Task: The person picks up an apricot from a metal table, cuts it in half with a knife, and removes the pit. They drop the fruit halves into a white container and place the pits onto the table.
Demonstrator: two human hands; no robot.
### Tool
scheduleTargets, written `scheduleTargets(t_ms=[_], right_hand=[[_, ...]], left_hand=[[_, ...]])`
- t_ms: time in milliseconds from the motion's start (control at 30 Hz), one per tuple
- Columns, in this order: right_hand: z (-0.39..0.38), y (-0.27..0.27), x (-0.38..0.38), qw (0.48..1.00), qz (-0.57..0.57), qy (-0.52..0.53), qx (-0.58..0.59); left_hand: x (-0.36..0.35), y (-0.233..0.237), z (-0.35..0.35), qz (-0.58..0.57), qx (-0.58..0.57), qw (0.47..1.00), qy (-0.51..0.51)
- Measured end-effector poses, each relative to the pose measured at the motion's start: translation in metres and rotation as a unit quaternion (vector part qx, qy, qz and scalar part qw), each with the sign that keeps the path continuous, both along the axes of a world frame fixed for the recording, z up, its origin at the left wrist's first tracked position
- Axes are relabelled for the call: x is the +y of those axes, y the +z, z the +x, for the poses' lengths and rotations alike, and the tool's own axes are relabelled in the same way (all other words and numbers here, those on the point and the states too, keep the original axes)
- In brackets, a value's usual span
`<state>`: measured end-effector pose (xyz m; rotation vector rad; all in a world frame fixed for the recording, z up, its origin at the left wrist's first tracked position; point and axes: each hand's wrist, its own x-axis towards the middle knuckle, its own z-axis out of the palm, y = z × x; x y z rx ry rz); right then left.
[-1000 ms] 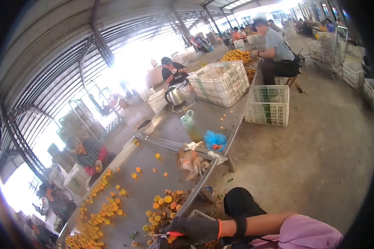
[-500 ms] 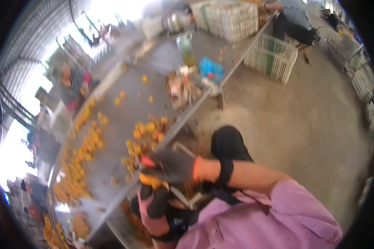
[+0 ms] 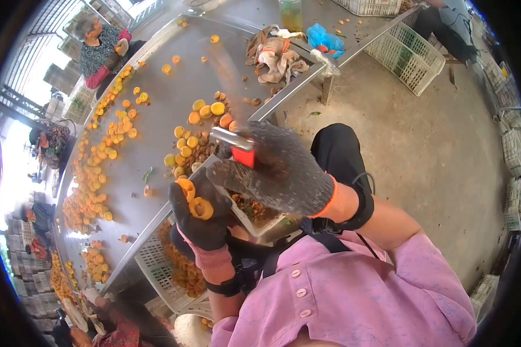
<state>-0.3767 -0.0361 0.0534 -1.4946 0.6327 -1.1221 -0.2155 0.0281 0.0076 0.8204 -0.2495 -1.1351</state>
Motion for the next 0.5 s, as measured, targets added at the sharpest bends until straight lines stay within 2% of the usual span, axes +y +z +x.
scheduleTargets(t_ms=[100,133,200,233,267,300,333,367,433,500], right_hand=[[-0.002,0.001,0.003,0.993,-0.12,0.017,-0.011],[-0.003,0.001,0.007,0.995,-0.102,0.013,0.004],[0.001,-0.016,0.013,0.998,-0.012,0.052,-0.044],[0.002,-0.023,0.012,0.998,-0.011,0.052,-0.044],[0.001,-0.029,0.011,0.995,-0.085,0.052,-0.002],[0.0,-0.032,0.01,0.985,-0.16,0.051,0.04],[-0.002,-0.03,0.009,0.985,-0.158,0.052,0.038],[-0.004,-0.023,0.007,0.983,-0.159,0.075,0.054],[-0.007,-0.023,0.005,0.981,-0.156,0.095,0.069],[-0.009,-0.03,0.003,0.992,-0.006,0.113,0.059]], left_hand=[[0.001,0.002,-0.003,0.04,-0.032,0.999,0.016],[0.001,0.001,-0.004,0.053,-0.05,0.997,0.019],[0.0,0.008,-0.011,0.069,-0.059,0.995,0.043],[-0.001,0.013,-0.015,0.083,-0.072,0.992,0.066],[-0.002,0.02,-0.021,0.084,-0.073,0.992,0.067],[-0.004,0.026,-0.028,0.096,-0.119,0.982,0.115],[-0.004,0.028,-0.032,0.107,-0.165,0.967,0.163],[-0.003,0.025,-0.029,0.108,-0.167,0.966,0.163],[0.005,0.011,-0.017,0.081,-0.234,0.966,0.07],[0.011,-0.002,-0.01,0.058,-0.223,0.972,0.036]])
